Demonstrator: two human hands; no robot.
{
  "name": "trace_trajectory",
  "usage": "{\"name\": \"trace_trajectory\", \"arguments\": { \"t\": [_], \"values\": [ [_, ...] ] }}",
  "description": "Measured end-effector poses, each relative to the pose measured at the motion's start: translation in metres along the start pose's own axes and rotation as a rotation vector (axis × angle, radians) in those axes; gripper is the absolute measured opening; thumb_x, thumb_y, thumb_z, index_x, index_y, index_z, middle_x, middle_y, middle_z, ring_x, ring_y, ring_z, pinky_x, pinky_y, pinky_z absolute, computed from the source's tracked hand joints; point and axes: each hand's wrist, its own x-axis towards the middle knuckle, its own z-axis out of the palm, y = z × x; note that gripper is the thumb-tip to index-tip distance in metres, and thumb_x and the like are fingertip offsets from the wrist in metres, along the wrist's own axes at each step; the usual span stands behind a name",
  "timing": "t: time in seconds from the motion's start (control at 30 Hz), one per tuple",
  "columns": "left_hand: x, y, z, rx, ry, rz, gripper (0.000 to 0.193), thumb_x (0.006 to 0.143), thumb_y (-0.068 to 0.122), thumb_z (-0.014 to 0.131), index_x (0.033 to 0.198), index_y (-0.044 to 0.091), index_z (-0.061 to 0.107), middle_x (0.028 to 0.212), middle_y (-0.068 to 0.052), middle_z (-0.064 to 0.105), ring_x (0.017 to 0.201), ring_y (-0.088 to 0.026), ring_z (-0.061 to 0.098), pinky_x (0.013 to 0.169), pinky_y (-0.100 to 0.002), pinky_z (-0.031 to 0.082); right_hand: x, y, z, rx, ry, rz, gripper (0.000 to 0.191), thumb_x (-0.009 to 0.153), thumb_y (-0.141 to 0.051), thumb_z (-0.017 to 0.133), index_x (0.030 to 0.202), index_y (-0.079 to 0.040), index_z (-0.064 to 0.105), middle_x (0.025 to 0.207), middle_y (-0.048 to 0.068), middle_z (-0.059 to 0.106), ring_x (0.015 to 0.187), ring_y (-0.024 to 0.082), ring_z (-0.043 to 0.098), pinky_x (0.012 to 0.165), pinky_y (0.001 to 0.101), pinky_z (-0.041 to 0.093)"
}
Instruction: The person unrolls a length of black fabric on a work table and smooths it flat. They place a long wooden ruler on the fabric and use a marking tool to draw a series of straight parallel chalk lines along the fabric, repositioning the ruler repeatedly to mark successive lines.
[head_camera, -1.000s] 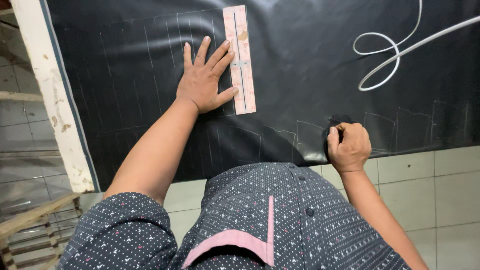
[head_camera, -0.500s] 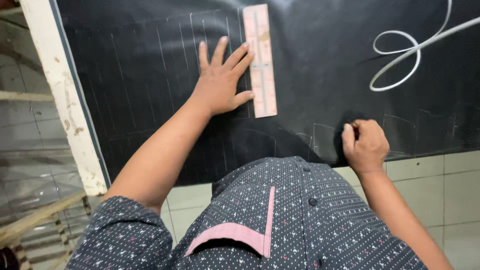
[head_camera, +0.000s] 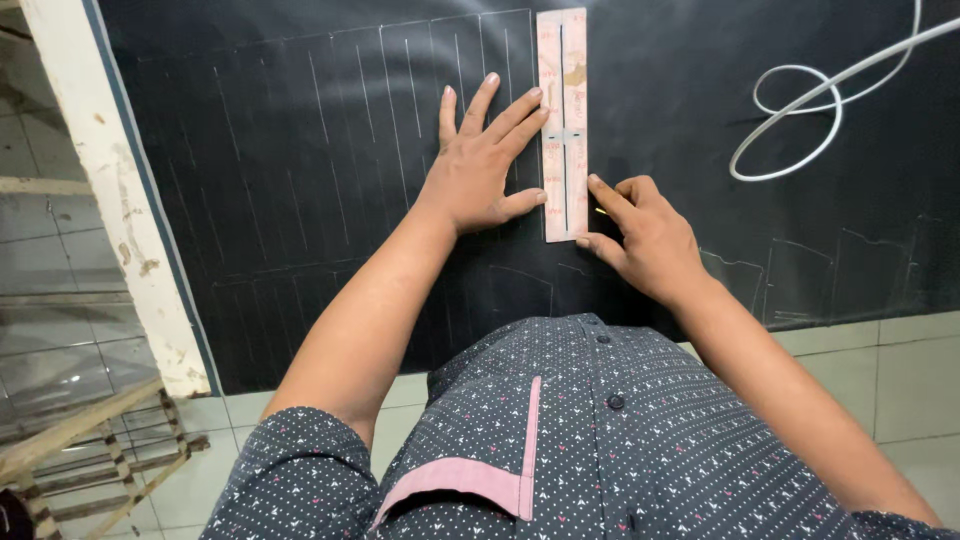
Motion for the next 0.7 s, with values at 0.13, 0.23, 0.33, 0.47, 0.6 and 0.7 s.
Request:
{"name": "trace_trajectory", "arguments": {
  "t": [0.13, 0.23, 0.33, 0.47, 0.6, 0.7],
  "values": [
    [-0.0001, -0.0013, 0.0002, -0.012, 0.013, 0.004, 0.093, 0.079, 0.054, 0.079, 0.157, 0.019, 0.041, 0.166, 0.000, 0.032, 0.156, -0.038, 0.014, 0.121, -0.071, -0.001, 0.0014, 0.0001, 0.0016, -0.015, -0.008, 0.014, 0.067, 0.083, -0.034, 0.081, 0.144, -0.015, 0.061, 0.112, 0.010, 0.060, 0.093, 0.028, 0.065, 0.075, 0.0402, 0.054],
    [-0.0015, -0.0016, 0.0021, -0.019, 0.016, 0.004, 0.093, 0.079, 0.053, 0.079, 0.157, 0.018, 0.042, 0.166, 0.000, 0.032, 0.156, -0.038, 0.014, 0.121, -0.071, -0.001, 0.0011, 0.0003, 0.0027, -0.021, -0.012, 0.015, 0.067, 0.083, -0.034, 0.081, 0.144, -0.016, 0.061, 0.112, 0.011, 0.059, 0.093, 0.028, 0.065, 0.074, 0.0403, 0.054],
    [-0.0024, -0.0025, 0.0028, -0.035, 0.018, -0.008, 0.093, 0.078, 0.052, 0.079, 0.157, 0.019, 0.042, 0.166, 0.000, 0.033, 0.156, -0.037, 0.015, 0.122, -0.070, -0.001, 0.0022, 0.0012, 0.0045, -0.037, -0.017, 0.018, 0.066, 0.084, -0.035, 0.081, 0.144, -0.016, 0.061, 0.111, 0.011, 0.059, 0.092, 0.028, 0.065, 0.074, 0.0403, 0.054],
    [-0.0021, -0.0028, 0.0025, -0.022, 0.037, 0.023, 0.093, 0.079, 0.052, 0.080, 0.156, 0.017, 0.042, 0.166, -0.001, 0.033, 0.155, -0.039, 0.015, 0.121, -0.072, 0.000, 0.0011, 0.0020, 0.0058, -0.066, 0.002, -0.004, 0.066, 0.084, -0.036, 0.080, 0.144, -0.017, 0.062, 0.112, 0.011, 0.059, 0.092, 0.028, 0.064, 0.073, 0.0404, 0.054],
    [-0.0020, -0.0019, 0.0007, -0.012, 0.039, 0.021, 0.094, 0.077, 0.054, 0.080, 0.156, 0.019, 0.043, 0.165, -0.001, 0.033, 0.155, -0.039, 0.016, 0.120, -0.073, 0.001, 0.0019, 0.0018, 0.0063, -0.073, 0.005, 0.011, 0.066, 0.083, -0.037, 0.080, 0.143, -0.018, 0.062, 0.110, 0.010, 0.059, 0.091, 0.027, 0.064, 0.072, 0.0401, 0.054],
    [-0.0007, -0.0020, 0.0002, 0.005, 0.025, 0.018, 0.096, 0.075, 0.056, 0.080, 0.156, 0.020, 0.042, 0.165, 0.000, 0.032, 0.155, -0.040, 0.016, 0.120, -0.073, 0.001, 0.0032, 0.0016, 0.0071, -0.071, 0.004, 0.027, 0.066, 0.083, -0.039, 0.080, 0.143, -0.019, 0.062, 0.109, 0.010, 0.059, 0.090, 0.027, 0.064, 0.071, 0.0400, 0.054]
  ]
}}
